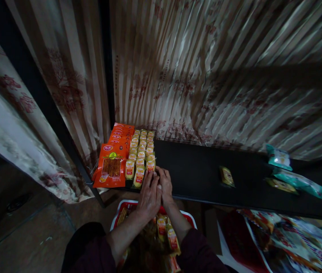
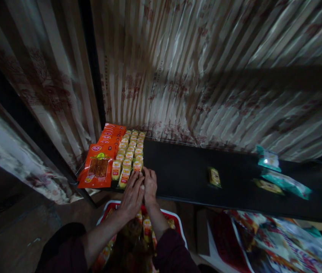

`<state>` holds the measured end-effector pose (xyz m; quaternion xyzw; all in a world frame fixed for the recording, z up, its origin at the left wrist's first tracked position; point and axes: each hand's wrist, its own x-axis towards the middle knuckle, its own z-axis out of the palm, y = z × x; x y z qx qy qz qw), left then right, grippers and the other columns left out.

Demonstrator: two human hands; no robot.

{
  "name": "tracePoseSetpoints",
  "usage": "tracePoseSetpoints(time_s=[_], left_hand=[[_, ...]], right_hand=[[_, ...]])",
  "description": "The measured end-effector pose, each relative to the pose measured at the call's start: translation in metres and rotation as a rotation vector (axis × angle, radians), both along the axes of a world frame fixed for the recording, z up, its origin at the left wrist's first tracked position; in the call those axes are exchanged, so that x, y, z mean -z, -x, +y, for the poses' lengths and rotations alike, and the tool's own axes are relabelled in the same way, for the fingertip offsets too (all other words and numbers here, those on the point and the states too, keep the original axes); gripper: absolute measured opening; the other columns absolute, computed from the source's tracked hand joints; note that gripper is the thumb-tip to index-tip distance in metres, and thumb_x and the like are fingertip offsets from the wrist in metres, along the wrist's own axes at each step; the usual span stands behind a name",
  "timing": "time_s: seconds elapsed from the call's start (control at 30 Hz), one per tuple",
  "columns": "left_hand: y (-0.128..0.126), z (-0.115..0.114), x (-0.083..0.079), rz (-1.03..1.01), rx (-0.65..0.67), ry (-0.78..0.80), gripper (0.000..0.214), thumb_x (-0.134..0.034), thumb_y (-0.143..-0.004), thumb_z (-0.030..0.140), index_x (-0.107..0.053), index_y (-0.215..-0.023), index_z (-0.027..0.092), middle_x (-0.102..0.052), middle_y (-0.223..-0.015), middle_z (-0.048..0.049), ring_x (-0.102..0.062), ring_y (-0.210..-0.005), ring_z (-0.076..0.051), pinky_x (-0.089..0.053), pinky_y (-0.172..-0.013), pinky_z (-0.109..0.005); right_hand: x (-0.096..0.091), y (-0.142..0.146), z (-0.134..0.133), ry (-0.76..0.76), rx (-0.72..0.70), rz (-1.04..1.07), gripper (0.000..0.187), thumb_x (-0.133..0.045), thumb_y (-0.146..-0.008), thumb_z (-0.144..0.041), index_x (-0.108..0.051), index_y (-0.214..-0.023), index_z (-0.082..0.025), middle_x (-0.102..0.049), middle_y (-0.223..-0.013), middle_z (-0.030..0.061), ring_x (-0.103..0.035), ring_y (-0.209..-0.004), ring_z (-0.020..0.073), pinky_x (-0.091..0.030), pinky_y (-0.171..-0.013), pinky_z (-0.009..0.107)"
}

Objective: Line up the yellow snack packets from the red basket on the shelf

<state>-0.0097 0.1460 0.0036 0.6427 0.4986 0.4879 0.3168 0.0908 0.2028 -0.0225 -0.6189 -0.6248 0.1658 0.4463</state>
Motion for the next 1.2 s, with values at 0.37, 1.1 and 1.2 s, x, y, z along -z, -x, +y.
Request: tracePoseSetpoints(time_s=[0.37, 1.1, 1.2], left_hand=[[0.0, 0.0, 0.002, 0.282, -0.041, -0.073, 0.051, -0.029, -0.096, 0.033, -0.043, -0.138, 0.008, -0.033, -0.151, -0.0192, -0.024, -0.144, -0.026, -0.027, -0.116, -0.05], [0.002, 0.005, 0.005, 0.25, -0.002, -0.095, 0.05, -0.03, -0.096, 0.031, -0.041, -0.138, 0.008, -0.03, -0.153, -0.0186, -0.02, -0.145, -0.024, -0.026, -0.117, -0.05], [0.004, 0.002, 0.001, 0.265, 0.027, -0.084, 0.051, -0.028, -0.097, 0.031, -0.04, -0.138, 0.004, -0.03, -0.152, -0.02, -0.019, -0.145, -0.024, -0.026, -0.118, -0.048]], right_hand=[[0.0, -0.004, 0.008, 0.034, -0.157, 0.132, 0.049, -0.048, -0.087, -0.037, -0.053, -0.132, -0.02, -0.059, -0.132, 0.0089, -0.055, -0.12, 0.0236, -0.042, -0.107, 0.044], [0.013, -0.001, 0.016, 0.047, -0.161, 0.174, 0.054, -0.047, -0.079, -0.026, -0.051, -0.133, -0.022, -0.057, -0.135, 0.0065, -0.055, -0.122, 0.0223, -0.04, -0.108, 0.043], [0.016, -0.002, 0.016, 0.04, -0.14, 0.151, 0.054, -0.046, -0.079, -0.028, -0.051, -0.132, -0.02, -0.057, -0.135, 0.008, -0.054, -0.123, 0.023, -0.039, -0.109, 0.044]])
